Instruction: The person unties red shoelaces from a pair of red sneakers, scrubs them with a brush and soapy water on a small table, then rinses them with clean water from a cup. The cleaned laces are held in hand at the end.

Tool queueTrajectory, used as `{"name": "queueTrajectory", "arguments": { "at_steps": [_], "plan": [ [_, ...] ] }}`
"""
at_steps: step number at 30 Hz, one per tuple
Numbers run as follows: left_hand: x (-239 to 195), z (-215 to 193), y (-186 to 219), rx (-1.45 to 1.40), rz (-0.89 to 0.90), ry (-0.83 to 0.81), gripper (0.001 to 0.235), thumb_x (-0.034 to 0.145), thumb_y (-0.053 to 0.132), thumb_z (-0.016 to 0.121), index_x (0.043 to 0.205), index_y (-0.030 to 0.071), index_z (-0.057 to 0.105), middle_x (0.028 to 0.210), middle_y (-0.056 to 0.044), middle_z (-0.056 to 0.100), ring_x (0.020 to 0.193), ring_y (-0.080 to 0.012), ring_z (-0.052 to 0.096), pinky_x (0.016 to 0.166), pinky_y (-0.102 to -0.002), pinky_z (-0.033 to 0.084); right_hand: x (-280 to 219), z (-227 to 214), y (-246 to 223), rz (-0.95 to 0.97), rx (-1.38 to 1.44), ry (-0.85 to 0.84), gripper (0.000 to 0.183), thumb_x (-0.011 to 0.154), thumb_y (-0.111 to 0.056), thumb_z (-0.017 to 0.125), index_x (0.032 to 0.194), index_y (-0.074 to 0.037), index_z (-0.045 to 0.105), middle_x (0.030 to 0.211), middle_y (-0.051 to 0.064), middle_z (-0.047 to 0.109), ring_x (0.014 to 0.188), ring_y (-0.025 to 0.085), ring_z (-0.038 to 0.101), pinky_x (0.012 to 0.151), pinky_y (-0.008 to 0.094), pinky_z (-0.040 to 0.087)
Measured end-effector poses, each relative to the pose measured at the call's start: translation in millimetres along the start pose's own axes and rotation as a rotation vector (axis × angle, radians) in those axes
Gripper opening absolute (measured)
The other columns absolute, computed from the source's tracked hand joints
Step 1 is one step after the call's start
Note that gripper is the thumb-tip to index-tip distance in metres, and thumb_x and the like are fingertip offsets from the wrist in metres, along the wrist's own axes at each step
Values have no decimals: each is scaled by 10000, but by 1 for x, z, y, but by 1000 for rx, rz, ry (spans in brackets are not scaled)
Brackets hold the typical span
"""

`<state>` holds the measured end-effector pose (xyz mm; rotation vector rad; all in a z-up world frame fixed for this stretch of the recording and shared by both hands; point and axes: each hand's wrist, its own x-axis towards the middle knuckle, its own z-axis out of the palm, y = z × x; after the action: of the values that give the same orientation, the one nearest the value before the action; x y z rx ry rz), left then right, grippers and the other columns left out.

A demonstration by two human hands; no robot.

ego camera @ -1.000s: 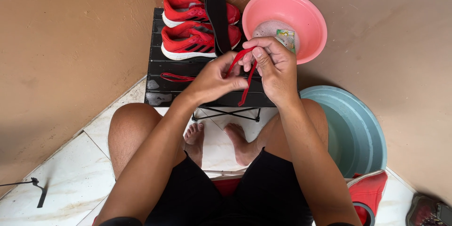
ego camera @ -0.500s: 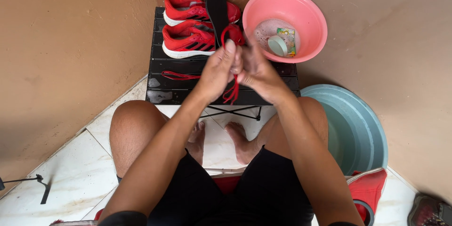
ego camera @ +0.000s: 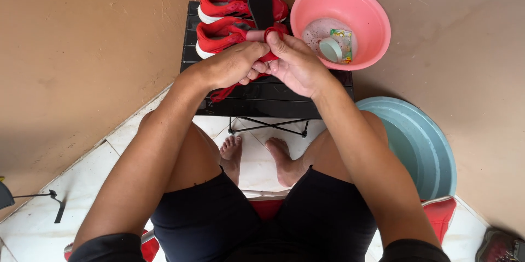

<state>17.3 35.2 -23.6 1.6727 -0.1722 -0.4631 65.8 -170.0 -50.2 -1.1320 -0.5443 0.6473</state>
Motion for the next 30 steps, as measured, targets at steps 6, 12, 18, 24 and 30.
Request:
{"name": "queueTrajectory", "arguments": {
  "at_steps": [6, 12, 18, 24, 30],
  "plan": [
    [-5, -33, -17, 297, 53, -71, 309, 1236, 301, 682, 1009, 93, 703, 729, 27, 450, 604, -130, 481, 550, -301, 441, 17, -49, 36, -93, -91, 208, 261, 1253, -208, 795, 1368, 21, 846, 969, 74, 671, 786, 129, 703, 590, 156, 477],
    [-22, -85, -65, 29, 1, -95, 343, 1351, 317, 572, 1139, 86, 711, 878, 91, 413, 779, -70, 438, 708, -242, 477, 18, -62, 80, 55, -84, 274, 225, 1119, -105, 930, 1298, 24, 882, 1002, 110, 835, 837, 155, 826, 677, 184, 655],
    [12, -98, -82, 165, 67, -152, 345, 1337, 204, 492, 1125, 107, 747, 869, 65, 466, 747, -63, 445, 627, -200, 425, 25, -53, 89, 124, -43, 89, 420, 1149, -70, 888, 1542, 33, 780, 1177, 138, 857, 1027, 248, 915, 902, 312, 795],
    [5, -87, -48, 204, -19, -175, 352, 1319, 180, 519, 1075, 81, 753, 857, 82, 480, 695, -31, 437, 592, -208, 440, 16, -34, 47, -10, -590, 34, 337, 1143, -349, 922, 1386, -118, 890, 1644, 117, 806, 1618, 332, 666, 1356, 644, 421],
    [24, -81, -77, 23, -31, -116, 258, 1290, 147, 537, 1130, 67, 722, 876, 68, 487, 712, -17, 484, 589, -189, 439, 22, -49, 60, -97, -515, -29, 314, 1136, -106, 933, 1411, -27, 803, 1137, 144, 921, 1108, 180, 868, 1156, 378, 667]
  ]
}}
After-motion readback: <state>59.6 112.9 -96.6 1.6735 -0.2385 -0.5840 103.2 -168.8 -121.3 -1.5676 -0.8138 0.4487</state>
